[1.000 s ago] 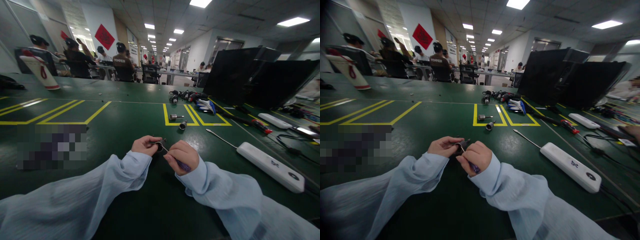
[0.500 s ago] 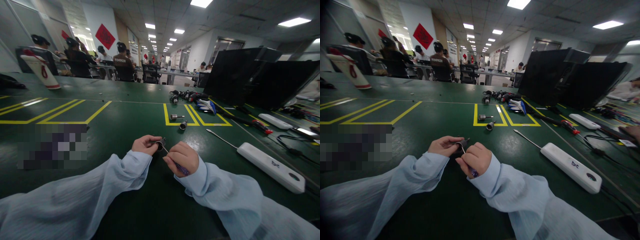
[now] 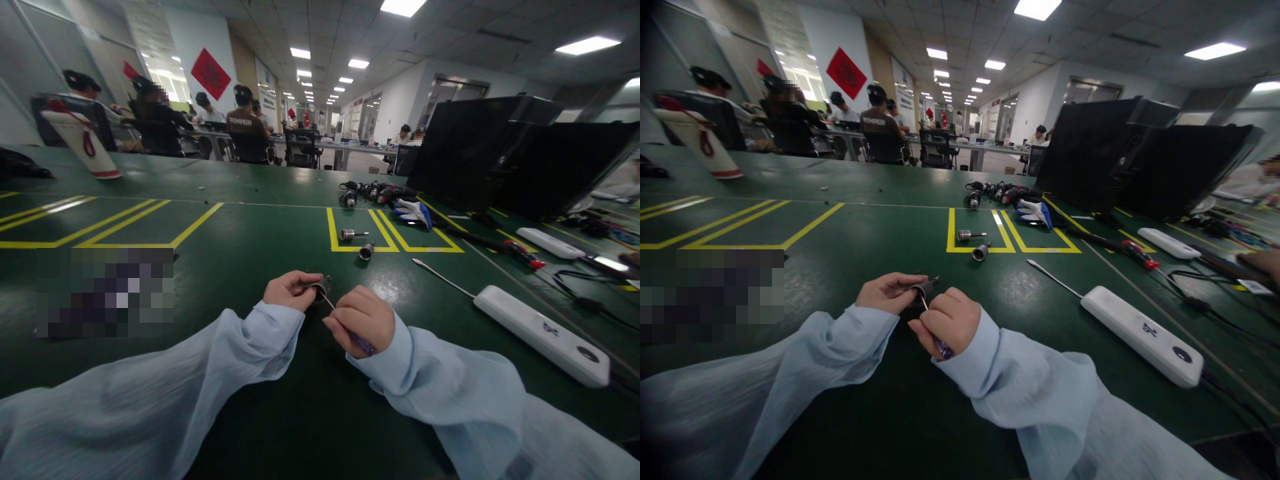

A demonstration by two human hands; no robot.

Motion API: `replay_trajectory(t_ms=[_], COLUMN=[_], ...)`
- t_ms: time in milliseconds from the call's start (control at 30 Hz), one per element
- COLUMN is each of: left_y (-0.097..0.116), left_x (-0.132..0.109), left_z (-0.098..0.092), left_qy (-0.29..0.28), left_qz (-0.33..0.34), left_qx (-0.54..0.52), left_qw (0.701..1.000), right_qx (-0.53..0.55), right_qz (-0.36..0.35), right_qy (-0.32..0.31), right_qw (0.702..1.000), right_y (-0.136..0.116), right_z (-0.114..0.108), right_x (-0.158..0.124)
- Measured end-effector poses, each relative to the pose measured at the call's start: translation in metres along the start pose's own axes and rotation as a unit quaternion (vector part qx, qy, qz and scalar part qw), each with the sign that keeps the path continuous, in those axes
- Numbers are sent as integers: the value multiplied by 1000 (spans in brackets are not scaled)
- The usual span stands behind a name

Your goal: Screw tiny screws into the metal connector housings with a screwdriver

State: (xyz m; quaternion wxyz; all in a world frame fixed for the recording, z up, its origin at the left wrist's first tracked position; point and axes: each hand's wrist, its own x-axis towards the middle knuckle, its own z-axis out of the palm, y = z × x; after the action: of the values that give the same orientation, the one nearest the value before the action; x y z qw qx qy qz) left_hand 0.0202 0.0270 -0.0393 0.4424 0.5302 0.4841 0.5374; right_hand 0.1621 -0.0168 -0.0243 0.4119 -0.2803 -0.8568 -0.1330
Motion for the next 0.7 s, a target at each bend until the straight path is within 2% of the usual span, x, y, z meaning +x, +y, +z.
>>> replay_trajectory(t_ms=[200,700], left_y=[1,-2], left_x=[-1,1], left_z=[0,-2], left_qy=[-10,-3], left_qz=[6,-9], left_qx=[-7,-17], left_qw=[1000,1000], right_qx=[-35,16], right_qz=[-11,15], right_qy=[-15,-9], right_qw=[999,1000], right_y=[-2,1], right_z=[1,1], right_x=[0,0])
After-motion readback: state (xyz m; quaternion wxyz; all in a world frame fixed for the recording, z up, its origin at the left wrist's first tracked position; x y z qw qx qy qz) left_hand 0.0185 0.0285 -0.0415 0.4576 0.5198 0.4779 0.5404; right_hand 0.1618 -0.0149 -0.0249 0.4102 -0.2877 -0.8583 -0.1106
